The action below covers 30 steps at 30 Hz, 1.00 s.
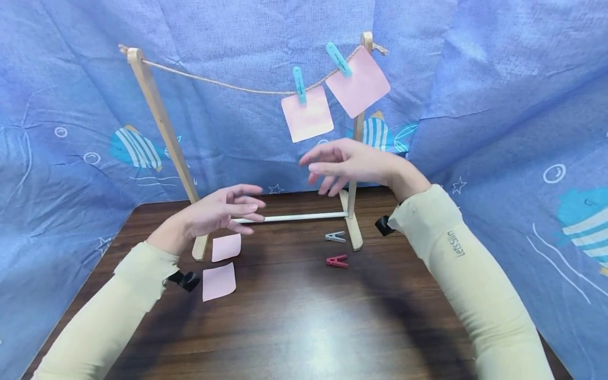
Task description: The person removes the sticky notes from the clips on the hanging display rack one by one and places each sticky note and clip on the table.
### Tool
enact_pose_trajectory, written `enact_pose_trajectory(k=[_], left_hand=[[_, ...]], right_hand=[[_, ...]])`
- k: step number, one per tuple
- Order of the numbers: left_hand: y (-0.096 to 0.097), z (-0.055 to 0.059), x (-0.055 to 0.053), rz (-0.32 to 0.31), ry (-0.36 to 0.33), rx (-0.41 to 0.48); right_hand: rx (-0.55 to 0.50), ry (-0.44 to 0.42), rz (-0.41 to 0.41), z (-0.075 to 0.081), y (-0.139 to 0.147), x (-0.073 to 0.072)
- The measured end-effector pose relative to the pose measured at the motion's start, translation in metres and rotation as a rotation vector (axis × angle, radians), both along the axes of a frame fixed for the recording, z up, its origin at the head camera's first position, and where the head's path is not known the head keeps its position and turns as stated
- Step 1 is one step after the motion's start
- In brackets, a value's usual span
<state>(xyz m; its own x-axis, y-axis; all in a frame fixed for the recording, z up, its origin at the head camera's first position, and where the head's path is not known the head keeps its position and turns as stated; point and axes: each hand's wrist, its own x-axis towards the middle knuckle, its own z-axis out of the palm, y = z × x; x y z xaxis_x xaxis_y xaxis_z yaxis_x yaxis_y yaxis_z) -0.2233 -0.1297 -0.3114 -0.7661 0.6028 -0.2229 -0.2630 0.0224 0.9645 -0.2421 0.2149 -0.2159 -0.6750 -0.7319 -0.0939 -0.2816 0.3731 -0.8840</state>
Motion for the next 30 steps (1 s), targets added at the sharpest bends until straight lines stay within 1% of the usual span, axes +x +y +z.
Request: enact_pose_trajectory(k=[4, 7, 9, 12, 14, 17, 19, 22, 25, 30], left_hand=[[0.010, 0.014, -0.008, 0.060, -0.008, 0.053], [0.017, 0.023, -0.013, 0.112, -0.019, 0.102], [0.021, 0.028, -0.017, 0.154, -0.007, 0.131], [0.029, 0.036, -0.021, 0.224, 0.027, 0.170], [0.034, 0.041, -0.023, 0.266, 0.065, 0.185], [0.045, 0.049, -0.024, 0.317, 0.118, 0.211], [0.053, 0.055, -0.025, 0.340, 0.160, 0.232], [0.066, 0.064, -0.026, 0.362, 0.207, 0.266], [0.078, 0.074, -0.027, 0.376, 0.232, 0.282], [0.096, 0.087, -0.031, 0.405, 0.223, 0.308]], right_hand=[[-0.096, 0.067, -0.074, 0.018, 0.000, 0.002], [-0.175, 0.106, -0.129, 0.026, -0.001, 0.003], [-0.225, 0.130, -0.177, 0.030, -0.003, 0.004], [-0.315, 0.167, -0.240, 0.034, -0.006, 0.003], [-0.385, 0.180, -0.270, 0.036, -0.007, 0.003], [-0.480, 0.196, -0.286, 0.041, -0.009, 0.002], [-0.520, 0.197, -0.292, 0.045, -0.010, 0.001], [-0.546, 0.208, -0.294, 0.051, -0.013, 0.001], [-0.540, 0.212, -0.304, 0.057, -0.017, 0.000], [-0.472, 0.225, -0.333, 0.065, -0.024, -0.002]])
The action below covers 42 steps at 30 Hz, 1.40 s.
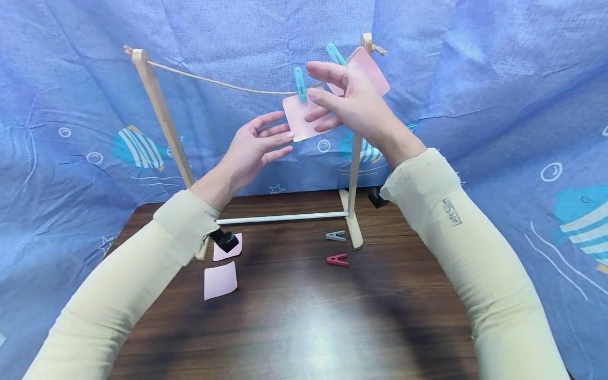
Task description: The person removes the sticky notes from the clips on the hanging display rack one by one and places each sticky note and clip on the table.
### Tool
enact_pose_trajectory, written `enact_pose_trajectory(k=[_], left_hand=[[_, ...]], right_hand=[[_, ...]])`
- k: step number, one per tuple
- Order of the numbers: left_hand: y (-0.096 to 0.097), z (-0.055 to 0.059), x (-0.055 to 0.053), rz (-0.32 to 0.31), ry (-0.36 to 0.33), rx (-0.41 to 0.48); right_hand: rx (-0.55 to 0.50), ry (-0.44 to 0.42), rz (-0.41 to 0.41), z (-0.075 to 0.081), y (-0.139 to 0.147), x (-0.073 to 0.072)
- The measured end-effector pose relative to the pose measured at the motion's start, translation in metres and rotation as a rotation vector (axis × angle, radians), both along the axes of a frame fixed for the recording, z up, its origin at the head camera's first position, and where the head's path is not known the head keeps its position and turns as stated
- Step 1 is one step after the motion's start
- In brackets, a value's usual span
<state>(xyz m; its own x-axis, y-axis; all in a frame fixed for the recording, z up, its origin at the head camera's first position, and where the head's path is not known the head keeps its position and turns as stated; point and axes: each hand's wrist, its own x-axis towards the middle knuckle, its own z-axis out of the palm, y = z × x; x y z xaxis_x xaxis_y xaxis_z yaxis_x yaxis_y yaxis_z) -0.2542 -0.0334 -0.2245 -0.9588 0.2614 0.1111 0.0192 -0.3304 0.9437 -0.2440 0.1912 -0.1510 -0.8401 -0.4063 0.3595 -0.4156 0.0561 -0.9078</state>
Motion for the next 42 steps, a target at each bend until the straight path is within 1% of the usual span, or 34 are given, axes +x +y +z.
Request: enact_pose_trajectory(k=[3, 7, 9, 12, 16, 24, 36, 42], left_hand=[[0.008, 0.004, -0.003, 0.012, -0.021, 0.028], [0.016, 0.007, -0.006, 0.009, -0.040, 0.057], [0.019, 0.008, -0.006, 0.004, -0.041, 0.069], [0.022, 0.010, -0.006, 0.001, -0.042, 0.072], [0.023, 0.012, -0.005, 0.002, -0.050, 0.045], [0.023, 0.010, -0.003, 0.021, -0.047, -0.019], [0.016, 0.009, -0.002, 0.035, -0.012, -0.094], [0.015, 0.009, -0.002, 0.039, 0.011, -0.130]], right_hand=[[0.056, 0.002, -0.013, 0.004, -0.002, -0.001], [0.113, 0.005, -0.022, 0.008, -0.004, -0.003], [0.127, -0.003, -0.027, 0.009, -0.005, -0.005], [0.121, -0.043, -0.033, 0.012, -0.006, -0.007], [0.117, -0.082, -0.029, 0.015, -0.007, -0.009], [0.117, -0.101, -0.024, 0.015, -0.006, -0.011], [0.149, -0.125, -0.021, 0.017, -0.005, -0.011], [0.133, -0.158, -0.024, 0.019, -0.004, -0.012]])
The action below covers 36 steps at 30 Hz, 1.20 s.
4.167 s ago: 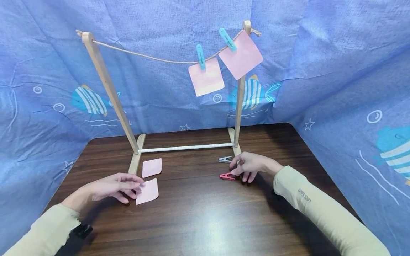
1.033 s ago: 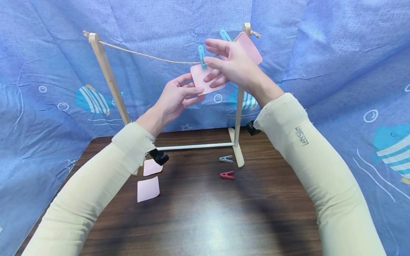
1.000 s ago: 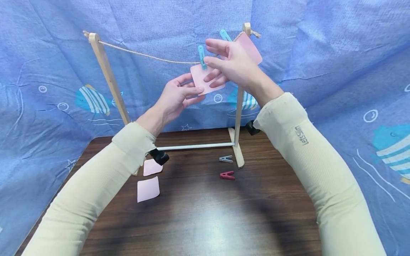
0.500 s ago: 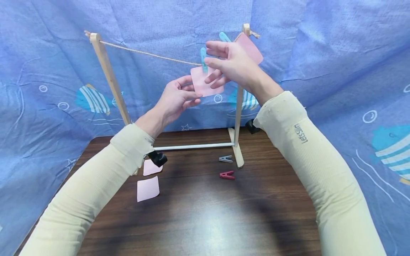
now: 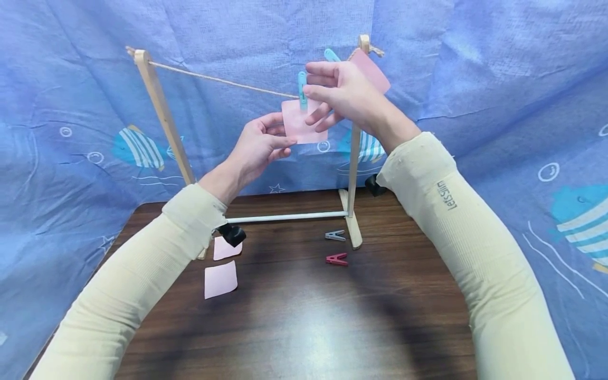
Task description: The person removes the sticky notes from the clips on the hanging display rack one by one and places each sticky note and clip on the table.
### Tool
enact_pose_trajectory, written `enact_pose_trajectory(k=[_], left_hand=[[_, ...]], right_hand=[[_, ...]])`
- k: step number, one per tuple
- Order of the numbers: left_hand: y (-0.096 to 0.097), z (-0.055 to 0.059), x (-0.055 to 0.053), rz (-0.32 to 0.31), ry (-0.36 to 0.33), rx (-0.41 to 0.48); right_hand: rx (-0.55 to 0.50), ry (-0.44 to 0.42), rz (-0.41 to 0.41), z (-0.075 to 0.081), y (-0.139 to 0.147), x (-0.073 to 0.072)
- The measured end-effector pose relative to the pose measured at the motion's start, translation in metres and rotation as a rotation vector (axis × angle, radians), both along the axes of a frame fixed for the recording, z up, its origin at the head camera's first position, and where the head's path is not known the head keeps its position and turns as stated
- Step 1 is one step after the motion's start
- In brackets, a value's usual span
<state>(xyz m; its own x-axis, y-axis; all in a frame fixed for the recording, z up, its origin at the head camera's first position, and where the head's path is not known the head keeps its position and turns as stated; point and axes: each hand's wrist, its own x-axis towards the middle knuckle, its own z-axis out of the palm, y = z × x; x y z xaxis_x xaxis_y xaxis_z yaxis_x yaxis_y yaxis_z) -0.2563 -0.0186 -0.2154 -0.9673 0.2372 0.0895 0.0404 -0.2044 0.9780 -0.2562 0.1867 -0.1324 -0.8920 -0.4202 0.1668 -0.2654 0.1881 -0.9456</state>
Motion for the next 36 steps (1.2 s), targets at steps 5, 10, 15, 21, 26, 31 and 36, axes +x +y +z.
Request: enact_pose_trajectory(k=[5, 10, 15, 21, 26, 31, 36], left_hand=[[-0.003, 0.003, 0.002, 0.008, 0.019, -0.041], [-0.006, 0.005, 0.003, 0.025, 0.035, -0.068], [-0.011, 0.007, 0.004, 0.034, 0.033, -0.114], [-0.015, 0.011, 0.005, 0.014, 0.038, -0.148], [-0.017, 0.015, 0.006, 0.016, 0.048, -0.170], [-0.018, 0.016, 0.005, 0.006, 0.040, -0.177], [-0.022, 0.015, 0.006, 0.016, 0.036, -0.184]], right_hand=[[-0.016, -0.016, -0.029, 0.001, -0.002, -0.001], [0.010, -0.013, -0.081, 0.003, -0.005, -0.003], [0.021, -0.026, -0.102, 0.004, -0.010, -0.006], [0.023, -0.037, -0.104, 0.008, -0.012, -0.006], [0.045, -0.013, -0.106, 0.011, -0.014, -0.007], [0.040, 0.029, -0.108, 0.011, -0.013, -0.007], [0.029, 0.038, -0.092, 0.009, -0.012, -0.007]])
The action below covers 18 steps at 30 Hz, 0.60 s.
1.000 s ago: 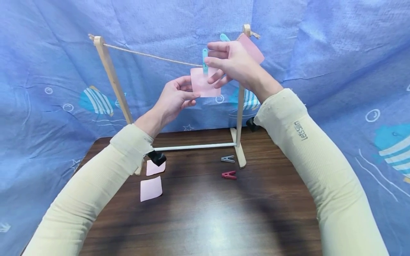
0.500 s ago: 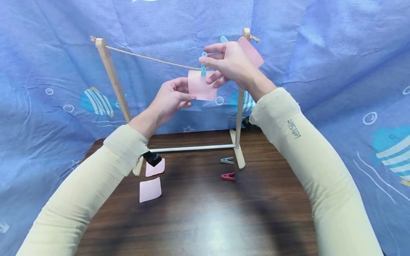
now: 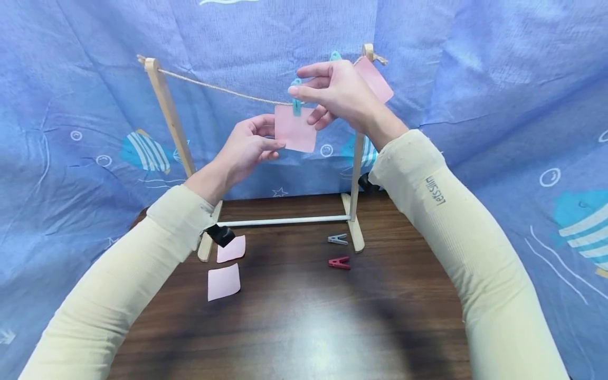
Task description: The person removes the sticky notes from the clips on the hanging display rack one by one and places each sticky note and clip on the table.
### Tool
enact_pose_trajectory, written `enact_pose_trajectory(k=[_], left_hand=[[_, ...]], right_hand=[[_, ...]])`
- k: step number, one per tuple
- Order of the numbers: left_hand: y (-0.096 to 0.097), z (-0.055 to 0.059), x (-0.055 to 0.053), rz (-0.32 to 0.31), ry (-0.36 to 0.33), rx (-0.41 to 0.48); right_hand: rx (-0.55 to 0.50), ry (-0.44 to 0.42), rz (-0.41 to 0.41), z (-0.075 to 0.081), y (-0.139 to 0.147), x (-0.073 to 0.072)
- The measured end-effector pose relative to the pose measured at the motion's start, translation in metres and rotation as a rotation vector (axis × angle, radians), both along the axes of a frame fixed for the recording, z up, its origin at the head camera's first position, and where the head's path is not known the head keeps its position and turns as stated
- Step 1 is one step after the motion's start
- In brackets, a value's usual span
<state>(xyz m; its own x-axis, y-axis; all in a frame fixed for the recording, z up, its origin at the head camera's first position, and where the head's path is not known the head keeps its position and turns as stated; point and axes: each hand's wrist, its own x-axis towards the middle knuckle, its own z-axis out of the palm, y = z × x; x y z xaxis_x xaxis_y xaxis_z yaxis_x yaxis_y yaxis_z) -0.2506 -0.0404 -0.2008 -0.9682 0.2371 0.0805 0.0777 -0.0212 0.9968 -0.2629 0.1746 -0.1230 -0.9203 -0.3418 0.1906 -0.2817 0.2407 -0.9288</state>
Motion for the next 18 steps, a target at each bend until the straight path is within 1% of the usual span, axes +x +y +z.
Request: enact_pose_trajectory(k=[5, 8, 12, 18], left_hand=[[-0.006, 0.000, -0.001, 0.011, 0.023, 0.010], [-0.008, 0.002, -0.002, 0.013, 0.037, 0.022], [-0.010, 0.005, -0.001, 0.001, 0.039, 0.035], [-0.011, 0.006, -0.003, -0.026, 0.033, 0.005]], right_hand=[[0.038, 0.039, 0.014, 0.000, 0.000, 0.002], [0.107, 0.068, -0.014, 0.004, -0.001, 0.005], [0.211, 0.095, -0.062, 0.009, 0.003, 0.011], [0.324, 0.202, -0.045, 0.010, 0.013, 0.021]])
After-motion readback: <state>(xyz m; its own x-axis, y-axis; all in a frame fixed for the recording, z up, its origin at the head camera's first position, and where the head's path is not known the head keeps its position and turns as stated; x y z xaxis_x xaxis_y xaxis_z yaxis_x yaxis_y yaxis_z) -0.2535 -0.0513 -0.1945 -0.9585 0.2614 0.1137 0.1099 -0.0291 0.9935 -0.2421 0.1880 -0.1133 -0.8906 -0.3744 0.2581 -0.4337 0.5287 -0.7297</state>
